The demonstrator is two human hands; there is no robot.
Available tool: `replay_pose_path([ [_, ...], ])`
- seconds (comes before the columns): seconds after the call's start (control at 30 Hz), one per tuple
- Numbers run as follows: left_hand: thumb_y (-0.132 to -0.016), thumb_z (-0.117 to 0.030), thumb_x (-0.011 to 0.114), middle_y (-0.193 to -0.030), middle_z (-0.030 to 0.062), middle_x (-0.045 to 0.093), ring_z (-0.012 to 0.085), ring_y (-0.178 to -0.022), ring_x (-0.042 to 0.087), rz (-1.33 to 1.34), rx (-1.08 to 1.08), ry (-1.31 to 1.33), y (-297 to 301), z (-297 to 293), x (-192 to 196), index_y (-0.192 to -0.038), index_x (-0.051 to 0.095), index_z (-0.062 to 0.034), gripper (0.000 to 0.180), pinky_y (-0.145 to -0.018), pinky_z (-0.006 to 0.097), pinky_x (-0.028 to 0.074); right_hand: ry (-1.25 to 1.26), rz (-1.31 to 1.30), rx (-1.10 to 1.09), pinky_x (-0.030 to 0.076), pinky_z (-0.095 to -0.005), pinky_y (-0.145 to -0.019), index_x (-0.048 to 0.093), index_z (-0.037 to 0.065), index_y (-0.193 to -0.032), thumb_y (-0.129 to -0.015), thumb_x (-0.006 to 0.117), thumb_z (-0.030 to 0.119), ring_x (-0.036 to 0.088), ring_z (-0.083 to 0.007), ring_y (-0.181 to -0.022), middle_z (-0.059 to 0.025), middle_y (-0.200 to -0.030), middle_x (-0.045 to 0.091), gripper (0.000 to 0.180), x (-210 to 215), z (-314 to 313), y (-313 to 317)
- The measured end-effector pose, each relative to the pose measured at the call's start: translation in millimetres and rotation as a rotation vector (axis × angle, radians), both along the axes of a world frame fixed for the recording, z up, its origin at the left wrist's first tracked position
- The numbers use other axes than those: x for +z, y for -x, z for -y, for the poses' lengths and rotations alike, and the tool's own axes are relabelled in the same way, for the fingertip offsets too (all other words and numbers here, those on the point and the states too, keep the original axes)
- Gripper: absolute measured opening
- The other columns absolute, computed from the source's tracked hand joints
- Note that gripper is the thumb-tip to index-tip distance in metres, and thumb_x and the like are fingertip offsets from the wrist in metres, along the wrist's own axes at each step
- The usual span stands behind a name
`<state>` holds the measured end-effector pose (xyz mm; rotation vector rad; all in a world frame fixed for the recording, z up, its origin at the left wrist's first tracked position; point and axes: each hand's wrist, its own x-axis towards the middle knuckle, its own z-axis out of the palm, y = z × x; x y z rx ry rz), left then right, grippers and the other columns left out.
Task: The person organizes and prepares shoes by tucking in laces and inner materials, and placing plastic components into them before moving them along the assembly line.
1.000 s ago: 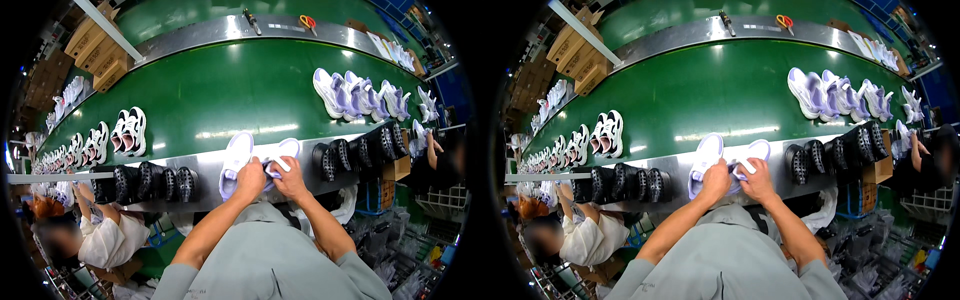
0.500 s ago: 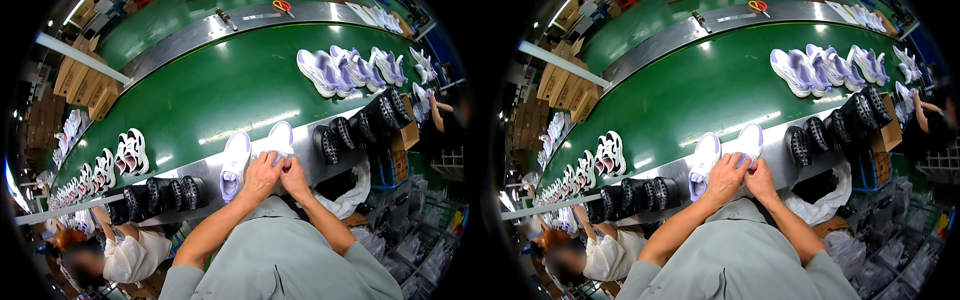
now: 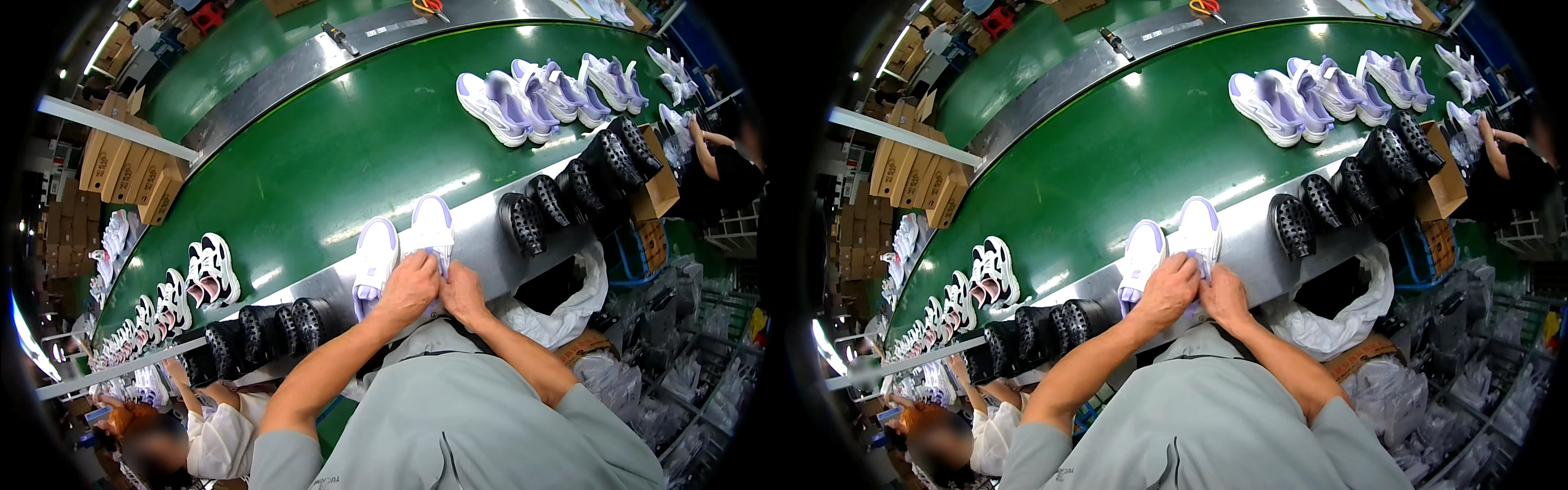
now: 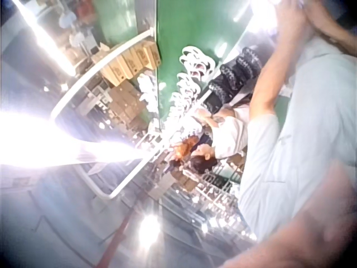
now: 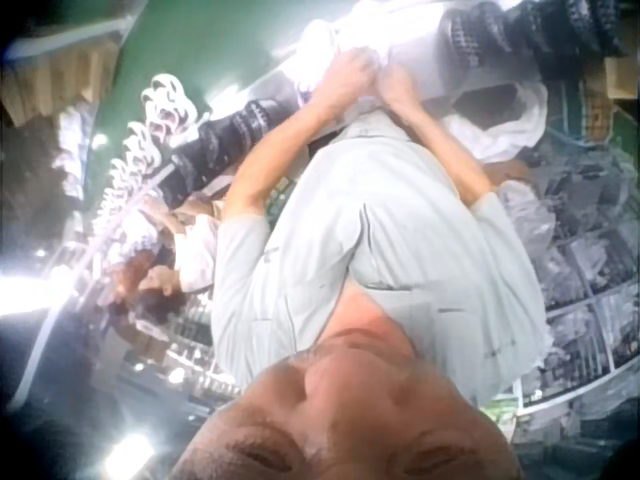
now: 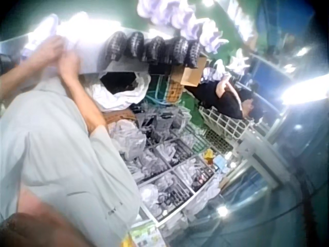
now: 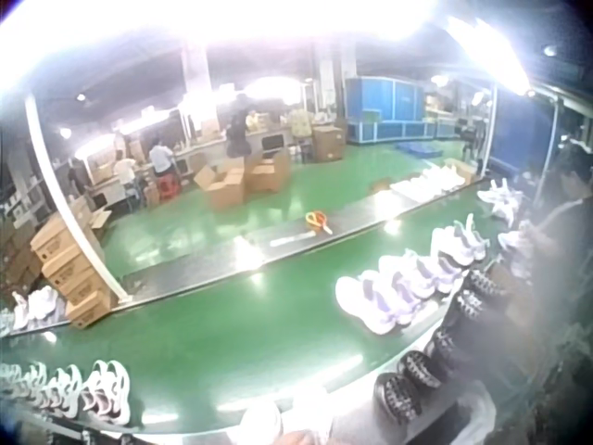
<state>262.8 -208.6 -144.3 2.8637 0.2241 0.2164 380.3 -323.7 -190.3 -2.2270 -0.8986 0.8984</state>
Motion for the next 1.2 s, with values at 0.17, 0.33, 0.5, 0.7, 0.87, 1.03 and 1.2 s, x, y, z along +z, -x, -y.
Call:
replay_pose_path([
  [0.17,-0.075,-0.008,0.064,-0.102,0.0132,0.058,0.0298,-0.095,0.057,0.064,0.045,0.064,-0.1,8.2,3.9,-0.090,0.067,-0.0007,0.017,-0.082,0.038,0.050,-0.081,0.022,0.078,0.049,-0.0514,-0.074,0.056,-0.005,-0.085,-0.086,0.070,0.018,0.062,-0.0488,-0.083,-0.0282,-0.084,0.063,0.026,7.8,0.0,2.4],
  [0.33,-0.084,-0.011,0.072,-0.094,0.0162,0.065,0.0364,-0.086,0.060,0.157,0.597,0.385,34.0,43.3,4.4,-0.098,0.070,0.0010,0.019,-0.079,0.044,0.049,-0.014,-0.140,0.046,0.048,-0.0509,-0.071,0.055,-0.004,-0.086,-0.088,0.068,0.019,0.062,-0.0461,-0.080,-0.0258,-0.083,0.063,0.026,11.1,-2.0,14.1],
  [0.5,-0.084,-0.025,0.074,-0.079,0.0189,0.066,0.0363,-0.081,0.057,0.109,0.749,0.308,13.4,47.3,-13.4,-0.071,0.068,0.0014,0.030,-0.071,0.047,0.046,-0.193,-0.090,0.111,0.049,-0.0485,-0.069,0.055,-0.003,-0.088,-0.089,0.066,0.018,0.064,-0.0399,-0.077,-0.0226,-0.083,0.063,0.024,-5.7,0.3,21.3],
  [0.7,-0.081,-0.023,0.075,-0.073,0.0161,0.065,0.0343,-0.076,0.058,0.178,0.847,0.367,13.6,46.7,-18.8,-0.069,0.068,-0.0002,0.027,-0.072,0.047,0.046,-0.174,-0.769,-0.182,0.049,-0.0286,-0.055,0.064,0.003,-0.098,-0.093,0.064,0.021,0.060,-0.0112,-0.072,-0.0040,-0.083,0.063,0.018,7.0,3.3,-17.4],
  [0.87,-0.083,-0.025,0.073,-0.070,0.0160,0.064,0.0347,-0.073,0.059,0.159,0.878,0.430,16.1,47.8,-15.2,-0.068,0.067,0.0002,0.030,-0.069,0.047,0.047,-0.146,-0.718,-0.176,0.038,-0.0229,-0.044,0.064,0.004,-0.089,-0.097,0.063,0.028,0.050,-0.0071,-0.058,-0.0011,-0.074,0.058,0.026,81.8,-59.1,-44.3],
  [1.03,-0.086,-0.026,0.072,-0.073,0.0186,0.068,0.0354,-0.071,0.062,0.166,1.010,0.662,13.3,47.0,-3.8,-0.076,0.071,0.0030,0.031,-0.068,0.047,0.049,-0.001,-0.830,-0.102,0.032,-0.0227,-0.041,0.061,0.004,-0.076,-0.093,0.071,0.019,0.045,-0.0062,-0.052,-0.0009,-0.068,0.056,0.024,64.5,-70.3,-61.9],
  [1.2,-0.091,-0.027,0.070,-0.069,0.0144,0.066,0.0172,-0.062,0.056,0.248,1.197,0.901,11.1,45.7,-2.7,-0.086,0.071,0.0070,0.034,-0.062,0.036,0.046,0.041,-0.881,-0.076,0.031,-0.0260,-0.040,0.063,0.003,-0.077,-0.093,0.068,0.017,0.044,-0.0083,-0.049,-0.0029,-0.069,0.058,0.022,40.2,-40.3,-49.7],
])
